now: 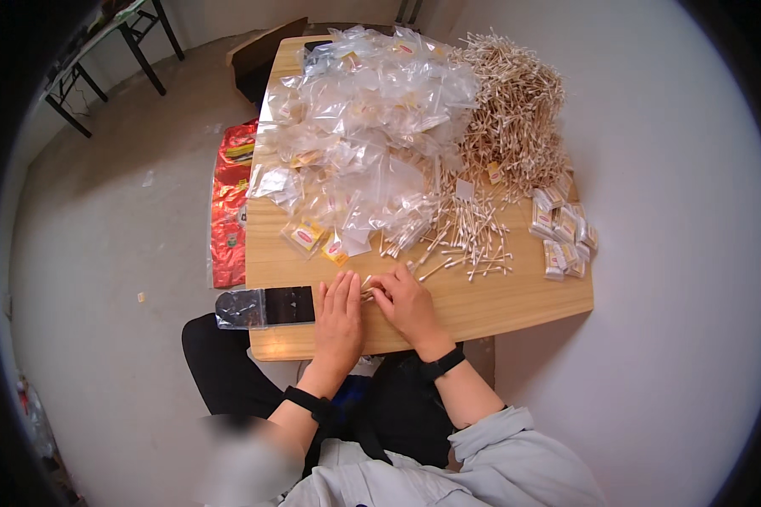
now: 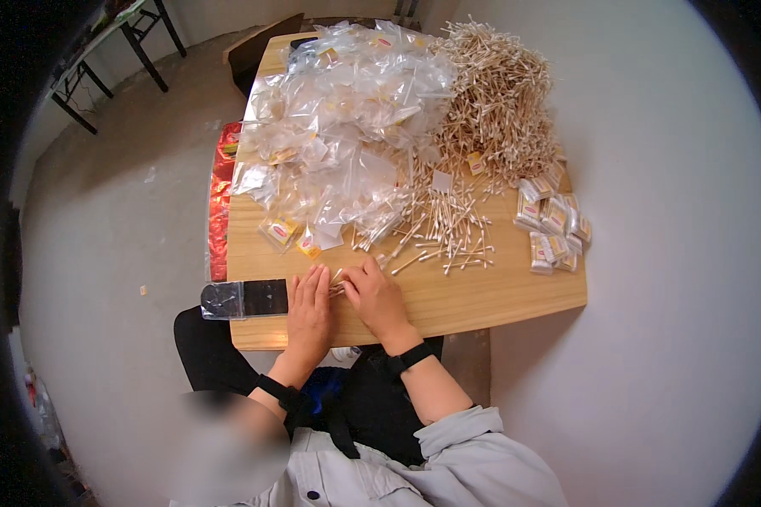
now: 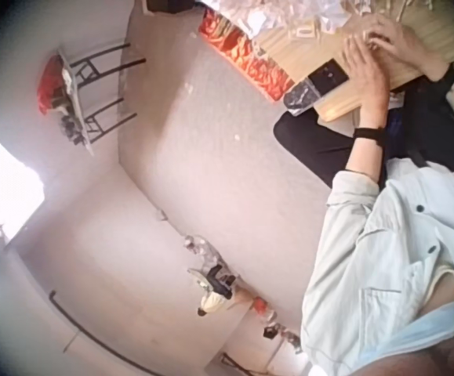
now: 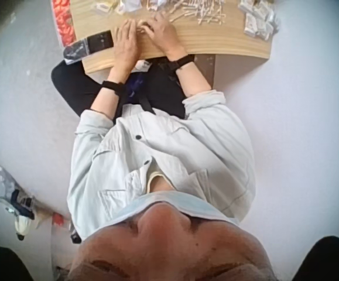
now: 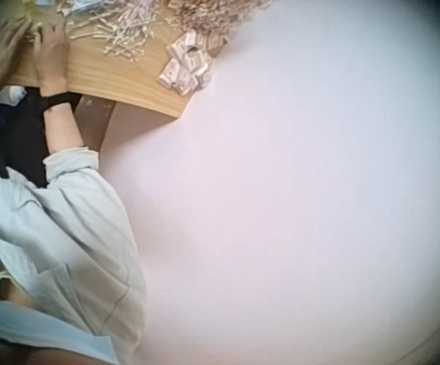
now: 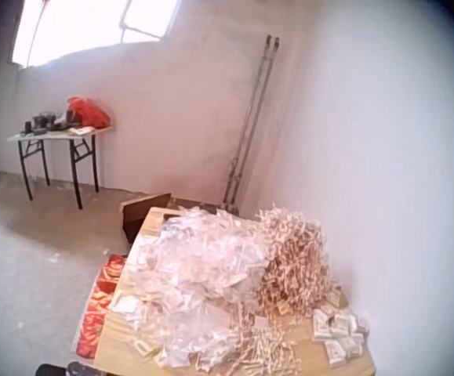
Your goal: Packaging cotton swabs into small plastic bags and then arranging them into a larger clear container.
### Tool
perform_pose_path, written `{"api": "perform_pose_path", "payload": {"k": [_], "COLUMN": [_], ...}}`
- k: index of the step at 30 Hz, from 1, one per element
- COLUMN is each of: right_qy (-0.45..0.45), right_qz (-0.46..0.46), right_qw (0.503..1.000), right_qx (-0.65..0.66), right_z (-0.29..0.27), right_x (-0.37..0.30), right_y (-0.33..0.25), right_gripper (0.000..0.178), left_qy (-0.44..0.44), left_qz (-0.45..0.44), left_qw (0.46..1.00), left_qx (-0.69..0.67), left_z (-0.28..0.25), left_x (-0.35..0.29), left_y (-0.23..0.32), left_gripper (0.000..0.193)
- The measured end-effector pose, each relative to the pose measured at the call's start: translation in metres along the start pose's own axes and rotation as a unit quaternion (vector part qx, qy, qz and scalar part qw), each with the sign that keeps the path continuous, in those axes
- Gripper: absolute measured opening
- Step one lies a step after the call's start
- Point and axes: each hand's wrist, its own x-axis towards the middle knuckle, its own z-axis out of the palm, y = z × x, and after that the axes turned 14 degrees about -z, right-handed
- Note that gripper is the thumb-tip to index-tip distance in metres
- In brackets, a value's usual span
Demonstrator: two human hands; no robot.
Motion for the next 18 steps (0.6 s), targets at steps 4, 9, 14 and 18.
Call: {"api": "perform_pose_path", "payload": {"k": [4,9,14,18], "right_qy": [0.037,0.133,0.13,0.09], "right_qz": [0.02,0.075,0.08,0.065], "right_qw": [0.998,0.988,0.987,0.988], "right_qx": [0.05,0.02,-0.056,-0.108], "right_z": [0.003,-0.018,-0.038,-0.042], "right_x": [-0.007,-0.024,-0.032,-0.025], "right_y": [-0.009,-0.001,0.028,0.036], "right_gripper": [0.021,0.03,0.038,0.024], "left_qy": [-0.014,-0.083,-0.113,-0.102], "left_qz": [-0.002,-0.013,-0.01,-0.011], "left_qw": [0.998,0.993,0.988,0.99], "left_qx": [0.068,0.077,0.102,0.092], "left_z": [0.014,-0.003,-0.011,-0.011], "left_x": [-0.008,-0.013,-0.021,-0.018], "left_y": [-0.009,0.004,0.013,0.013], "left_gripper": [0.055,0.069,0.074,0.076]}}
